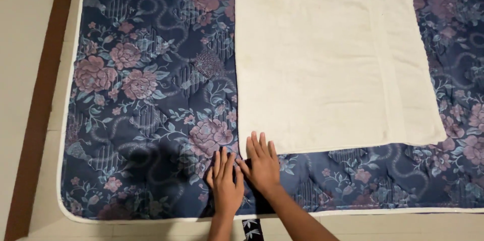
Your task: The person folds a white towel on a bed with a blue floral patterned sheet. They smooth the towel, fold it in half lengthwise, then fold it into thirds, and finally fold it in half again to create a compact rectangular bundle.
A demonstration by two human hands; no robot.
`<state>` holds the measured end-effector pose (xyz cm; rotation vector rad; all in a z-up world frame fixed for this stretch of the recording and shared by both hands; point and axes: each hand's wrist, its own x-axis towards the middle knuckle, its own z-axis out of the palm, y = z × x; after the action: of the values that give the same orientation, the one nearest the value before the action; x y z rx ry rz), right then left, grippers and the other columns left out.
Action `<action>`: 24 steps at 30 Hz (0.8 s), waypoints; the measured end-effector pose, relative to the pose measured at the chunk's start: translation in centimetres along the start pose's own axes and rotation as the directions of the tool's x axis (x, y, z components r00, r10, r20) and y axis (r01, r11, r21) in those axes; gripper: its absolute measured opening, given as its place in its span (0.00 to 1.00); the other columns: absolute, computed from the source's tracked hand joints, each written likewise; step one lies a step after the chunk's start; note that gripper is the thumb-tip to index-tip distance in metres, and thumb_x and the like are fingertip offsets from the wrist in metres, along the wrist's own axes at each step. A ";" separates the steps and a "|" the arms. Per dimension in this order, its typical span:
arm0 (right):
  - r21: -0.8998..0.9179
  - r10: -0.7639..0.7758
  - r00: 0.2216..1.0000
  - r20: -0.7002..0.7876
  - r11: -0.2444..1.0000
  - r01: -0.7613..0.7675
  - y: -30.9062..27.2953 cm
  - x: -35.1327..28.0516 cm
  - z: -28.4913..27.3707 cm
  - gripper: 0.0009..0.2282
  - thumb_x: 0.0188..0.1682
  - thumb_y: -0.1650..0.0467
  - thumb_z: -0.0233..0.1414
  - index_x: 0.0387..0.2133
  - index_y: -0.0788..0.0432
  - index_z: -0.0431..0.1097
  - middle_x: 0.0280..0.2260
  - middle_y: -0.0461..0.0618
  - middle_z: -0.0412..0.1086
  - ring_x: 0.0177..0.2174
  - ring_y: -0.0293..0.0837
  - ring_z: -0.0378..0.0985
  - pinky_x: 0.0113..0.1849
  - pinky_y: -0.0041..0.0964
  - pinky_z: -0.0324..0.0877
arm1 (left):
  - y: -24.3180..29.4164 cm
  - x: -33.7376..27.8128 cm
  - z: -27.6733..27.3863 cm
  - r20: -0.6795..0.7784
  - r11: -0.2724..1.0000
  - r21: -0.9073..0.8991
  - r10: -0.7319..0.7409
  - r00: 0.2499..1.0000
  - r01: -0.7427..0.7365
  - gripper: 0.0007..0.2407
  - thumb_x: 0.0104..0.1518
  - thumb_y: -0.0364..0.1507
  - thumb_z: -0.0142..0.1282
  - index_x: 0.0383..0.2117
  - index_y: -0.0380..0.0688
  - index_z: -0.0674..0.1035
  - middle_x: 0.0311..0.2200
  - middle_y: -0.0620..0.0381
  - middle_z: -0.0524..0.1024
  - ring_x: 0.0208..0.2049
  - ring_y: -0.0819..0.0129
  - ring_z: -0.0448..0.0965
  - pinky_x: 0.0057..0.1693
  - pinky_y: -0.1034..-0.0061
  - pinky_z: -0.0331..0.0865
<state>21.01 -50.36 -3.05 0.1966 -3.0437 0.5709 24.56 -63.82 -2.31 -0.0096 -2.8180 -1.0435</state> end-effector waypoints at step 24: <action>0.278 0.253 0.947 -0.197 0.941 -0.194 6.7 -0.5 -11.6 0.19 0.51 0.71 0.49 0.57 0.59 0.70 0.61 0.53 0.67 0.62 0.56 0.64 0.57 0.51 0.59 | 12.7 9.9 2.2 0.247 0.914 -0.072 0.405 0.880 -0.400 0.22 0.61 0.27 0.52 0.64 0.48 0.71 0.71 0.48 0.58 0.71 0.55 0.56 0.66 0.53 0.48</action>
<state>20.75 -39.90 5.32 -0.2033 -2.7763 0.9310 15.19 -53.12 5.59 -0.7551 -2.8347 -1.0263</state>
